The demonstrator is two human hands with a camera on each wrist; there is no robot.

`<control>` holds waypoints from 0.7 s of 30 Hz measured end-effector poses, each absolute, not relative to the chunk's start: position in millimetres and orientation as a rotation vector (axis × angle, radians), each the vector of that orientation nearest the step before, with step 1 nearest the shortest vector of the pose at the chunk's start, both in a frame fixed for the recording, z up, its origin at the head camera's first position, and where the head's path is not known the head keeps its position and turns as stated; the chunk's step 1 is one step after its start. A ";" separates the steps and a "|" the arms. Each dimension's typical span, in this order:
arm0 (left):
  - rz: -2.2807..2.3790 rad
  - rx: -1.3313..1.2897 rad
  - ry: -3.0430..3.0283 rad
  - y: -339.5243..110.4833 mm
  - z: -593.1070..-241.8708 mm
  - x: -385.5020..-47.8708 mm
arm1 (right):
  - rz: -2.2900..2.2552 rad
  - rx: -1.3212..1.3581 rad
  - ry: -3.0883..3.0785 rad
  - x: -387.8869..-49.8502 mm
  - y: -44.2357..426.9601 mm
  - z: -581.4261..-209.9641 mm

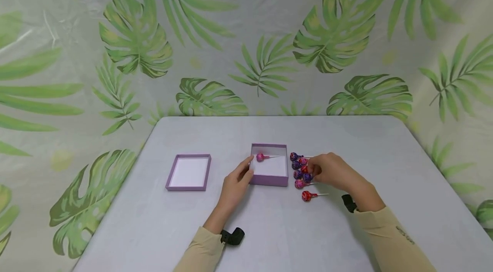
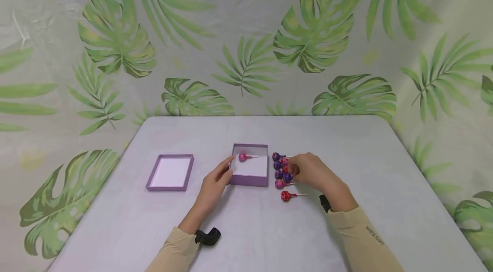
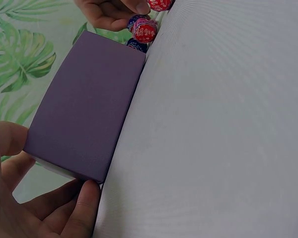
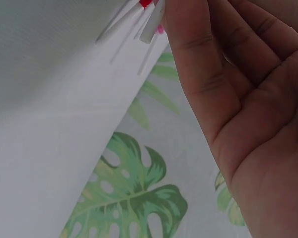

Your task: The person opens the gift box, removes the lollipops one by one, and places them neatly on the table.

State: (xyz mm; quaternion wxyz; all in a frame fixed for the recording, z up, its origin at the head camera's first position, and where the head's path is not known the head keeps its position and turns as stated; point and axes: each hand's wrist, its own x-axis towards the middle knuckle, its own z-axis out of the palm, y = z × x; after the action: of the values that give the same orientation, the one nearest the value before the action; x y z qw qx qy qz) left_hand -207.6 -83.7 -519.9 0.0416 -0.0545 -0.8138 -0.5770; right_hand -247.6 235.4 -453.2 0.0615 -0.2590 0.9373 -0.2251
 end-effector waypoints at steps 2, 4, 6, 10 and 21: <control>-1.766 -0.171 -2.489 -83.9 -520.4 -207.7 | -0.671 -0.790 2.840 -247.8 235.3 -455.4; -1.766 -0.174 -2.491 -84.1 -520.8 -207.8 | -0.663 -0.789 2.841 -247.9 234.9 -457.4; -1.767 -0.177 -2.490 -84.2 -520.8 -207.8 | -0.657 -0.779 2.839 -247.9 234.2 -459.3; -1.758 -0.197 -2.485 -84.3 -519.6 -207.5 | -0.653 -0.761 2.838 -248.0 233.3 -462.5; -1.750 -0.200 -2.482 -84.3 -517.0 -206.1 | -0.585 -0.710 2.841 -249.3 238.3 -457.8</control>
State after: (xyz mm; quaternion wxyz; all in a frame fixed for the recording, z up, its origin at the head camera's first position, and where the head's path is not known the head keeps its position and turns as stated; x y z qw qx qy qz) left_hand -206.1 -84.3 -517.0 0.0489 -0.0657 -0.8145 -0.5744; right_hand -249.3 238.3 -457.8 0.0776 -0.2369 0.9485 -0.1952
